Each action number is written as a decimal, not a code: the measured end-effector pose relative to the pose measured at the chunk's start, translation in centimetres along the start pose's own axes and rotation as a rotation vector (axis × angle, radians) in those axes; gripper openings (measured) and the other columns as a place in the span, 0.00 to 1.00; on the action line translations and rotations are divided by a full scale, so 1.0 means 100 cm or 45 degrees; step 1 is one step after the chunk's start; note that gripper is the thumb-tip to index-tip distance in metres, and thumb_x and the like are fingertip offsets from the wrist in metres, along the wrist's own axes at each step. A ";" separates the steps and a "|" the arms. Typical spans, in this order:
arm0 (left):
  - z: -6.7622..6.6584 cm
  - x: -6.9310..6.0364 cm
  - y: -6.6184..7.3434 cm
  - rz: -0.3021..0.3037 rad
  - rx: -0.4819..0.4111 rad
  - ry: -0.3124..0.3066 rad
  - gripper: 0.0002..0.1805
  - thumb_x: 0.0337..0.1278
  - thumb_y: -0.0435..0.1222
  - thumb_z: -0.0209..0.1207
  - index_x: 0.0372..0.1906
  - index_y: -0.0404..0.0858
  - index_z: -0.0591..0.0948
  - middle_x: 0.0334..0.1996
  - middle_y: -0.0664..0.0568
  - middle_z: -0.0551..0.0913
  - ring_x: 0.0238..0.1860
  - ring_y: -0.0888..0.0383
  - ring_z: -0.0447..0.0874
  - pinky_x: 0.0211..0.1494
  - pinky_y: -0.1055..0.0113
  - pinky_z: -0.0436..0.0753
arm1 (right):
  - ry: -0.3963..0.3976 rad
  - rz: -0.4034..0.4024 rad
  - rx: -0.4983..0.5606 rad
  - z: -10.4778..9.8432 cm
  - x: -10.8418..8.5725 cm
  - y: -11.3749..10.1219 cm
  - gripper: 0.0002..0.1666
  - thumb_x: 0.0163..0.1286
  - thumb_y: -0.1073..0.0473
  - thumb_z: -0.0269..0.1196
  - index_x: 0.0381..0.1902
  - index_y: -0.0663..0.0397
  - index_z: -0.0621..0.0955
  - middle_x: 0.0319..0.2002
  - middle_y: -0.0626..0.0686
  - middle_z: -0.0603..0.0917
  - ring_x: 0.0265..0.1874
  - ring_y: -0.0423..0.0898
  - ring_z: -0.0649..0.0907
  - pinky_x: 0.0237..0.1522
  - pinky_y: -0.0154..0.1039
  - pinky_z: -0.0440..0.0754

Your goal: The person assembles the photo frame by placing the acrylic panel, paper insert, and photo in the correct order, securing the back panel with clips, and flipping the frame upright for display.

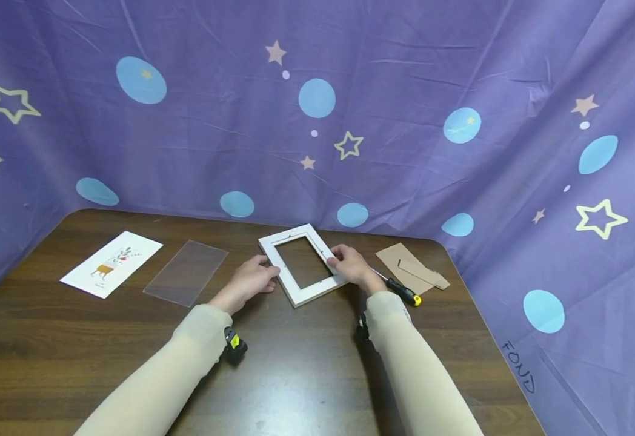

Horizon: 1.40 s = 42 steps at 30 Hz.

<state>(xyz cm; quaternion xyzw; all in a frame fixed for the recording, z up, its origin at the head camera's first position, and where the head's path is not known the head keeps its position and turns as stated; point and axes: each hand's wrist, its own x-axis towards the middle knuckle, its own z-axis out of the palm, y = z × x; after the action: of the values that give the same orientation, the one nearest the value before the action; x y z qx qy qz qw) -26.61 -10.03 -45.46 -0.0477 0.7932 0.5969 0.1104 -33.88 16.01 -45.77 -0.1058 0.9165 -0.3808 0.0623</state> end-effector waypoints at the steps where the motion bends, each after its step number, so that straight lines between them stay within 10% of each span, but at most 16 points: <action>1: 0.000 0.000 0.000 0.000 0.008 0.001 0.38 0.75 0.37 0.56 0.80 0.25 0.58 0.60 0.30 0.80 0.41 0.54 0.87 0.47 0.67 0.88 | -0.007 0.006 0.015 -0.001 0.000 0.000 0.18 0.78 0.61 0.62 0.60 0.64 0.80 0.49 0.60 0.84 0.51 0.54 0.81 0.59 0.48 0.76; 42: -0.013 0.006 -0.009 0.096 0.322 -0.032 0.39 0.71 0.37 0.58 0.81 0.29 0.60 0.40 0.45 0.86 0.34 0.58 0.85 0.50 0.60 0.81 | 0.005 0.074 -0.191 0.013 -0.037 -0.019 0.14 0.76 0.56 0.62 0.53 0.56 0.74 0.48 0.65 0.87 0.44 0.57 0.84 0.48 0.52 0.81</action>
<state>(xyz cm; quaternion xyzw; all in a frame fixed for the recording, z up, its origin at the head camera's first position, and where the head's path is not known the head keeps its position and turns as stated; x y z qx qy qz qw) -27.21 -11.52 -46.06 0.0039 0.8620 0.4965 0.1027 -29.75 14.68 -45.18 -0.0829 0.9452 -0.3094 0.0635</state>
